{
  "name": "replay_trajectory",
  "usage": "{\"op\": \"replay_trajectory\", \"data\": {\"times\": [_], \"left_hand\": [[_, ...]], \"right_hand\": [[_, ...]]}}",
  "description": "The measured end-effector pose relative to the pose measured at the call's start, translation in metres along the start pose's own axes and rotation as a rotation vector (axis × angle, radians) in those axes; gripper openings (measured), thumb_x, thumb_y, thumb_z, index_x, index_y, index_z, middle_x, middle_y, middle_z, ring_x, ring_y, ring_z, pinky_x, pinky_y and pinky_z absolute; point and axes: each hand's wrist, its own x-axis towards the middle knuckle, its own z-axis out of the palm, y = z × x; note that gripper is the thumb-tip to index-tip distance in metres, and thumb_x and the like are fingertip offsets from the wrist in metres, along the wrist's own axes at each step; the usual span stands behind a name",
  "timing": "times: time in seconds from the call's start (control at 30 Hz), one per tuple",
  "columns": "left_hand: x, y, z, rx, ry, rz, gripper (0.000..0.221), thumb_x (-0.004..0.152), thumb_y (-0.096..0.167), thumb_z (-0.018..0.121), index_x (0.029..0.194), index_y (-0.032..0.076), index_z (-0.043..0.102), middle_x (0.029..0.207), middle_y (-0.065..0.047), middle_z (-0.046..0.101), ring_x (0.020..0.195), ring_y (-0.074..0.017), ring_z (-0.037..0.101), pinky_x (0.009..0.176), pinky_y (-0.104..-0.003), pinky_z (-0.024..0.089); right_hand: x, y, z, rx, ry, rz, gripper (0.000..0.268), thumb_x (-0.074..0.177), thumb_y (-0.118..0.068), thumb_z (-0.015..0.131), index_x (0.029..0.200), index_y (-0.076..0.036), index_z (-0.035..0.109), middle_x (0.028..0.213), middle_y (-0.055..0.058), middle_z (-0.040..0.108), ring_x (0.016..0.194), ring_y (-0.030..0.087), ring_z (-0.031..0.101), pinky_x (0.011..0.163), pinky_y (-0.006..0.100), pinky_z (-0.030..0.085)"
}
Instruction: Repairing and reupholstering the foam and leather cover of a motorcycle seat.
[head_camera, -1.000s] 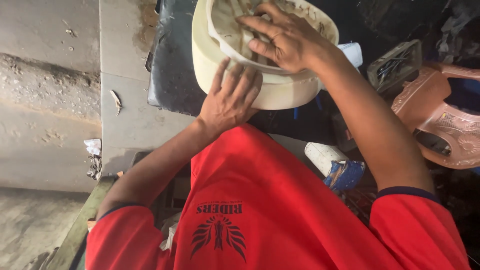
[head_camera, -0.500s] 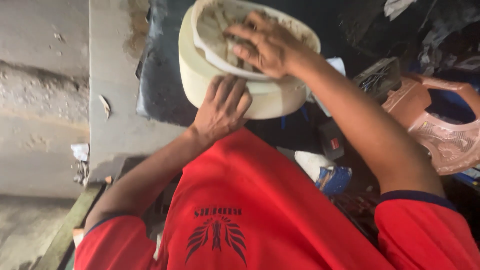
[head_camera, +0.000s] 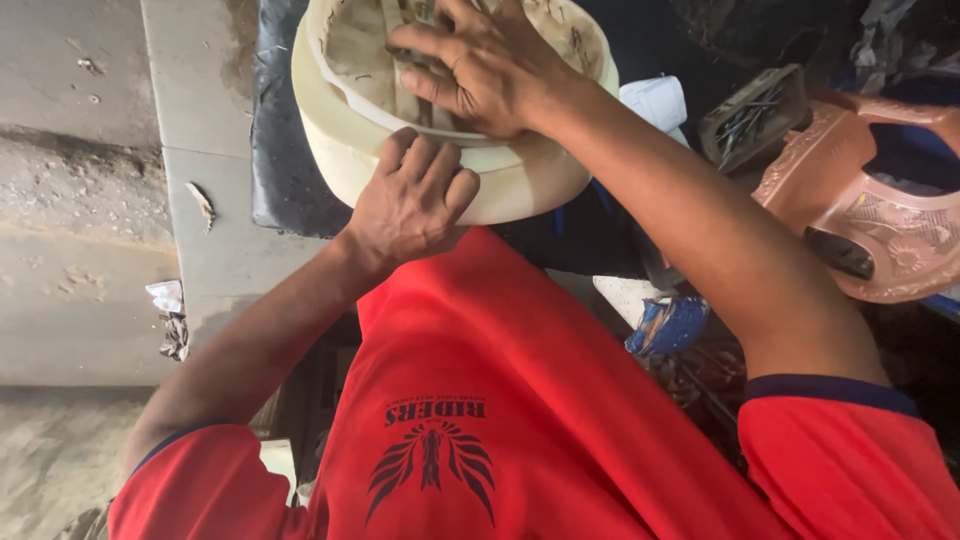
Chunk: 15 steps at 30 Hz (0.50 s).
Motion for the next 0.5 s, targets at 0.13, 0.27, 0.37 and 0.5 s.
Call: {"op": "replay_trajectory", "data": {"times": [0.13, 0.27, 0.37, 0.5], "left_hand": [[-0.003, 0.000, 0.002, 0.007, -0.006, 0.017, 0.043, 0.071, 0.030, 0.078, 0.100, 0.010, 0.054, 0.107, -0.012, 0.058, 0.100, -0.0294, 0.057, 0.095, -0.046, 0.045], [0.001, 0.000, 0.004, 0.050, 0.065, 0.077, 0.041, 0.075, 0.028, 0.079, 0.103, 0.012, 0.054, 0.110, -0.013, 0.059, 0.104, -0.0297, 0.057, 0.095, -0.046, 0.044], [-0.002, 0.009, 0.004, -0.048, 0.008, 0.027, 0.051, 0.066, 0.035, 0.076, 0.102, 0.005, 0.056, 0.115, -0.021, 0.061, 0.105, -0.0367, 0.058, 0.093, -0.051, 0.044], [-0.018, 0.025, 0.018, -0.054, 0.138, -0.110, 0.049, 0.071, 0.027, 0.077, 0.106, -0.001, 0.057, 0.130, -0.027, 0.057, 0.121, -0.0420, 0.055, 0.106, -0.057, 0.043]], "right_hand": [[0.001, -0.008, -0.003, 0.079, 0.019, 0.039, 0.050, 0.111, -0.057, 0.048, 0.143, -0.021, 0.061, 0.132, 0.022, 0.059, 0.117, 0.041, 0.057, 0.099, 0.054, 0.040], [0.002, -0.005, 0.000, -0.075, 0.056, 0.022, 0.047, 0.108, -0.055, 0.050, 0.140, -0.023, 0.063, 0.125, 0.020, 0.061, 0.113, 0.039, 0.060, 0.101, 0.058, 0.038], [0.003, -0.002, -0.002, 0.117, 0.030, -0.017, 0.050, 0.113, -0.055, 0.048, 0.142, -0.016, 0.059, 0.132, 0.019, 0.065, 0.118, 0.039, 0.062, 0.101, 0.052, 0.046], [0.004, -0.006, 0.003, 0.033, 0.120, -0.094, 0.049, 0.111, -0.050, 0.052, 0.139, -0.011, 0.065, 0.123, 0.024, 0.067, 0.109, 0.040, 0.065, 0.094, 0.052, 0.047]]}}
